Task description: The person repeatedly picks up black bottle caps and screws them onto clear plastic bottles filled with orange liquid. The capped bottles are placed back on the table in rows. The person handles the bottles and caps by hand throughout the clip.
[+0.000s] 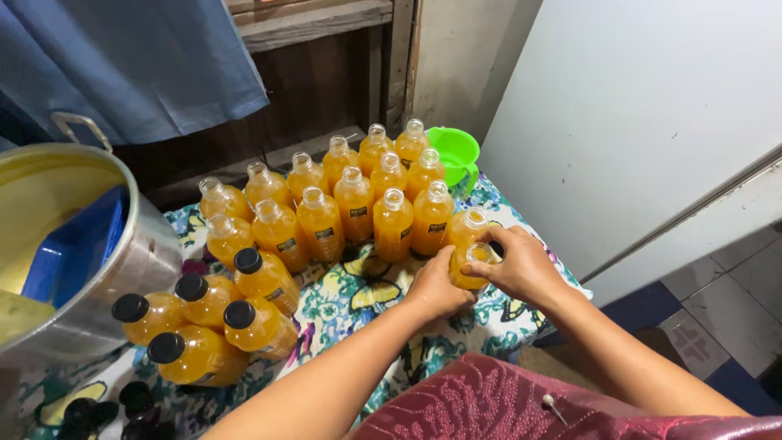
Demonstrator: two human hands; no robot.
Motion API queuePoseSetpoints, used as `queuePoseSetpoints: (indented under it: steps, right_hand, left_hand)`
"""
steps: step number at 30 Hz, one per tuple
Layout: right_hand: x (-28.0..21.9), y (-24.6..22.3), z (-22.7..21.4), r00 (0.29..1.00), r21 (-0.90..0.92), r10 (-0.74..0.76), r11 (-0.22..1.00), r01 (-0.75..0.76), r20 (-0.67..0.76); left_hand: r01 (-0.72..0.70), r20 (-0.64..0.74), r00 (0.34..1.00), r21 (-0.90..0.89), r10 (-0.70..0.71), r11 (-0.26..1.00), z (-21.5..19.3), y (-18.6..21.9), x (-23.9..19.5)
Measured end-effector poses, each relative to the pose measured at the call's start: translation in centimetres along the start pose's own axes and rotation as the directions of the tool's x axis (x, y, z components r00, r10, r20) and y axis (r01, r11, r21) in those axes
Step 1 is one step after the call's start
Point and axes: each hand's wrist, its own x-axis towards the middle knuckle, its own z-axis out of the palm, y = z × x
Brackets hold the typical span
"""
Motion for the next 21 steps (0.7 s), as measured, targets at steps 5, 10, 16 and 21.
queuePoseSetpoints:
  steps: [5,10,16,21]
  right_hand:
    - [-0.5,-0.1,0.9,1.000,0.034,0.005,0.999,-0.005,0.006]
    - [-2.0,-0.6,1.2,0.985,0.073,-0.151,0.985,0.157,-0.082]
    - [-2.6,-2.8,0.0,0.990,0.078,-0.131,0.988,0.136,-0.057]
    - [-2.4,-7.2,-1.9,0.969,0.187,-0.243,0.950,0.249,-0.053]
  left_hand:
    - [0.044,0.042,0.998,-0.042,-0.042,0.998,0.0,-0.8,-0.9]
    - [0.075,0.068,0.995,-0.069,-0.070,0.995,-0.1,-1.3,-2.0]
    - [0.015,-0.022,1.000,-0.064,-0.016,0.998,-1.2,-1.1,-3.7]
    - [-0.062,-0.100,0.994,-0.253,0.038,0.966,-3.0,1.3,-6.1]
